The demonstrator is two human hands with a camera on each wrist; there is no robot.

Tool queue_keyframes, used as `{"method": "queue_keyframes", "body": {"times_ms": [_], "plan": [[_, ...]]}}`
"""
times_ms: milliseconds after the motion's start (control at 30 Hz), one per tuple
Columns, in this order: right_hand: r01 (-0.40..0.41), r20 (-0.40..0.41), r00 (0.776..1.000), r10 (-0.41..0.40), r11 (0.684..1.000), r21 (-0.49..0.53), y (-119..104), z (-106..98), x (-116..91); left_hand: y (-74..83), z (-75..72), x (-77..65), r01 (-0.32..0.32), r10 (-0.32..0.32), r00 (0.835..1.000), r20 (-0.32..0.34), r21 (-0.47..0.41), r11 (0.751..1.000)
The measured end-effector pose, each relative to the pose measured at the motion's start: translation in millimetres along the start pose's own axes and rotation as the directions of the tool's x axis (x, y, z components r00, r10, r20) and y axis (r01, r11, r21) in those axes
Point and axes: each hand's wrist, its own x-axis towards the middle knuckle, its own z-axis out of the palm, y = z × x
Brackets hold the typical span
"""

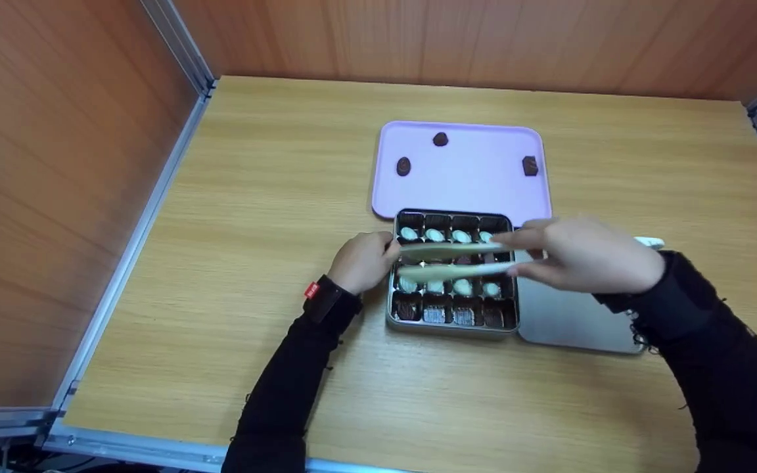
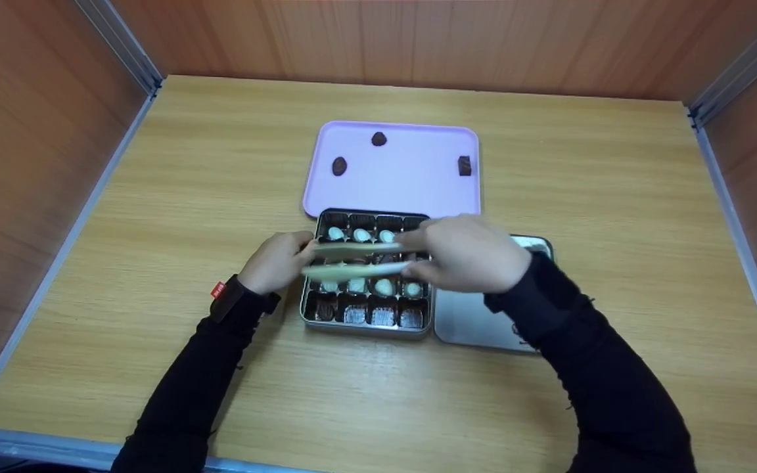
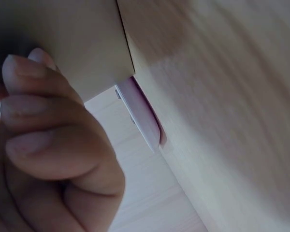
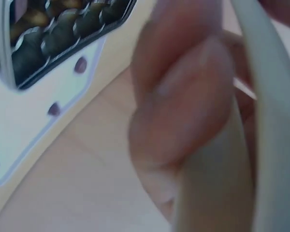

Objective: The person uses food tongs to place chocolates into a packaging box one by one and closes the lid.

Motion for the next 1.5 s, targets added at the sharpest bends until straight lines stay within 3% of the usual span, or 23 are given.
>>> {"method": "queue_keyframes", "body": {"times_ms": [133, 200, 267, 433, 500, 567, 667, 833, 1067, 1333, 1500], "plan": [[-0.108, -0.174, 0.979, 0.111, 0.994, 0.023, 25.5, -2.2, -4.4, -0.6, 0.0, 0.0, 0.006, -0.006, 1.000, 0.002, -0.003, 1.000], [-0.213, -0.240, 0.946, 0.217, 0.976, 0.044, 39.9, -1.9, -6.0, -1.1, 0.4, 0.1, 0.009, -0.009, 1.000, 0.001, -0.003, 1.000], [-0.331, -0.279, 0.899, 0.336, 0.941, 0.068, 55.0, 0.3, -7.3, -1.2, 0.4, 0.2, 0.010, -0.010, 1.000, -0.002, 0.003, 1.000], [-0.546, -0.301, 0.778, 0.552, 0.830, 0.112, 93.3, 16.2, -12.2, -1.6, 0.6, -0.5, 0.012, -0.012, 1.000, -0.001, 0.006, 1.000], [-0.592, -0.281, 0.749, 0.601, 0.796, 0.123, 105.5, 24.4, -12.9, -2.0, 0.9, -0.8, 0.014, -0.014, 1.000, 0.002, 0.006, 1.000], [-0.624, -0.248, 0.734, 0.632, 0.772, 0.121, 114.7, 32.0, -12.1, -2.1, 1.1, -1.0, 0.016, -0.016, 1.000, 0.003, 0.007, 1.000], [-0.649, -0.194, 0.729, 0.657, 0.753, 0.111, 122.3, 40.0, -10.0, -2.3, 1.5, -1.2, 0.013, -0.013, 1.000, 0.003, 0.008, 1.000], [-0.653, -0.168, 0.730, 0.662, 0.749, 0.115, 124.6, 46.2, -7.4, -2.1, 1.4, -1.7, 0.008, -0.008, 1.000, -0.007, -0.004, 1.000], [-0.633, -0.141, 0.754, 0.641, 0.767, 0.102, 123.3, 50.1, -5.6, -2.7, 1.9, -0.7, 0.008, -0.008, 1.000, -0.005, -0.007, 1.000], [-0.623, -0.160, 0.759, 0.631, 0.775, 0.102, 124.1, 52.1, -10.8, -2.4, 2.0, 0.4, 0.009, -0.009, 1.000, 0.000, -0.005, 1.000], [-0.591, -0.174, 0.778, 0.604, 0.797, 0.126, 112.5, 47.6, -18.8, -2.2, 2.0, 0.9, 0.011, -0.011, 1.000, 0.002, -0.014, 1.000]]}}
